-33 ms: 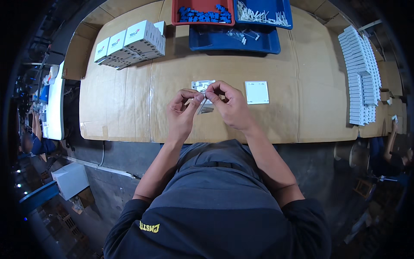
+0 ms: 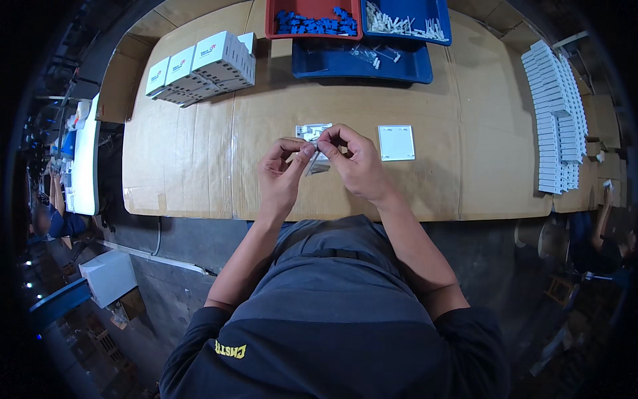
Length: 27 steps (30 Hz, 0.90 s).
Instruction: The recorder is assembling small hardware components into plastic housings and packaging them into boxes in a factory setting.
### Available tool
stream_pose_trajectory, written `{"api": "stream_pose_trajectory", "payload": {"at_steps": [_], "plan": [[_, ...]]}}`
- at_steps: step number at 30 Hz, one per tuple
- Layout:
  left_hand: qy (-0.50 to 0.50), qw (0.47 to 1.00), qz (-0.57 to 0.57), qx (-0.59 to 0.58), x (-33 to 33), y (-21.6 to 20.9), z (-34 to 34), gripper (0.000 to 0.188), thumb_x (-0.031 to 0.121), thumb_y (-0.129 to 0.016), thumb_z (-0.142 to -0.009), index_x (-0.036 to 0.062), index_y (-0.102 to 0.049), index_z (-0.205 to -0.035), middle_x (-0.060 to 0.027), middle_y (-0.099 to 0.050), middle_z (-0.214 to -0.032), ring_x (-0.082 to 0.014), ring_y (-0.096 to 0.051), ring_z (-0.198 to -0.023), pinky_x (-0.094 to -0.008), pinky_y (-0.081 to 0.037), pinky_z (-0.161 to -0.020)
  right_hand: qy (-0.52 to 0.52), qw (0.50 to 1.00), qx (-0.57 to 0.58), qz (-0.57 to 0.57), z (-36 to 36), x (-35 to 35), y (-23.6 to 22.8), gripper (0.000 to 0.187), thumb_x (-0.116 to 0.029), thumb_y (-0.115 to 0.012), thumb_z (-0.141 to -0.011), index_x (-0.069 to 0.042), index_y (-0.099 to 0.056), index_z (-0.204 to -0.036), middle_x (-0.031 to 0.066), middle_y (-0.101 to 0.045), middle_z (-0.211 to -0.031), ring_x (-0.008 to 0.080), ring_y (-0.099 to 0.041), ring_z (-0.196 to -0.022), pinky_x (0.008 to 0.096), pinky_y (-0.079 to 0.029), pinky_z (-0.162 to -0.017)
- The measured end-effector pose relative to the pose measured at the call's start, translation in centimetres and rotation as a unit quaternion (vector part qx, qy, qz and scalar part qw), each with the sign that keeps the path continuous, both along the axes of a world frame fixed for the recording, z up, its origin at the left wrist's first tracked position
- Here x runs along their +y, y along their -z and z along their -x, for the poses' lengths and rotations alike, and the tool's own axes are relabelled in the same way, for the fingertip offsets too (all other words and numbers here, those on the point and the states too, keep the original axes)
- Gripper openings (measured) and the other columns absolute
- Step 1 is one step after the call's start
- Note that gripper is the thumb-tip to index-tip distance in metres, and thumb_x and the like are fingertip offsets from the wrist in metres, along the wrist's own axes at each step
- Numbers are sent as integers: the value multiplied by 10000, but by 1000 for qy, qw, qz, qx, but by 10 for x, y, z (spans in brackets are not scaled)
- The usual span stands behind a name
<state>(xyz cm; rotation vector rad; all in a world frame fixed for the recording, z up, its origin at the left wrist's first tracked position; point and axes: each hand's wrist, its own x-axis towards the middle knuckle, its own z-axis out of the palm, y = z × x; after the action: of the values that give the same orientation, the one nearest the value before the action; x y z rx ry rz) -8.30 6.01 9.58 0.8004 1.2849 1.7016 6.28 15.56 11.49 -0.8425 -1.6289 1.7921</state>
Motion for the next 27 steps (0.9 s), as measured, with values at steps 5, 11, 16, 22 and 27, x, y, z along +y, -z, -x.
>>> {"api": "stream_pose_trajectory", "payload": {"at_steps": [5, 11, 16, 22, 27], "plan": [[13, 999, 35, -19, 0, -1, 1, 115, 51, -710, -991, -15, -698, -1085, -63, -710, -1073, -102, -641, -1018, -237, -509, -885, 23, 1000, -11, -2, 0, 2, 3, 136, -106, -690, -1014, 12, -671, -1080, 5, -681, -976, 70, -622, -932, 228, -507, -759], [-6, 1000, 22, 11, 1, 3, -1, 107, 42, -657, -1022, -26, -688, -1099, -34, -699, -1024, -82, -643, -954, -237, -530, -841, 10, 999, -22, -25, -1, 3, 3, 120, -103, -701, -1005, -2, -682, -1067, 9, -687, -976, 74, -621, -927, 240, -513, -755], [-24, 999, 29, -34, 2, 3, -1, 145, 70, -672, -1016, -20, -664, -1130, -49, -700, -1037, -96, -647, -975, -252, -525, -858, 6, 1000, -1, -4, 2, -1, 6, 104, -95, -705, -998, -18, -690, -1065, 6, -687, -954, 61, -605, -899, 226, -505, -727], [71, 961, 132, -231, 4, 12, 20, 282, 244, -575, -1085, 14, -645, -1232, -88, -710, -1063, -180, -683, -926, -353, -551, -887, 9, 998, 61, -21, -1, 4, 16, 120, -1, -689, -976, -19, -710, -1092, 23, -652, -1084, 64, -617, -895, 208, -509, -675], [101, 934, 147, -309, -8, 39, 23, 275, 233, -611, -1065, 36, -676, -1246, -60, -710, -1027, -172, -676, -914, -383, -581, -827, -29, 996, 42, -72, -12, 5, 25, 208, 71, -669, -957, -18, -727, -1136, 52, -628, -1187, 97, -639, -1009, 222, -561, -716]]}}
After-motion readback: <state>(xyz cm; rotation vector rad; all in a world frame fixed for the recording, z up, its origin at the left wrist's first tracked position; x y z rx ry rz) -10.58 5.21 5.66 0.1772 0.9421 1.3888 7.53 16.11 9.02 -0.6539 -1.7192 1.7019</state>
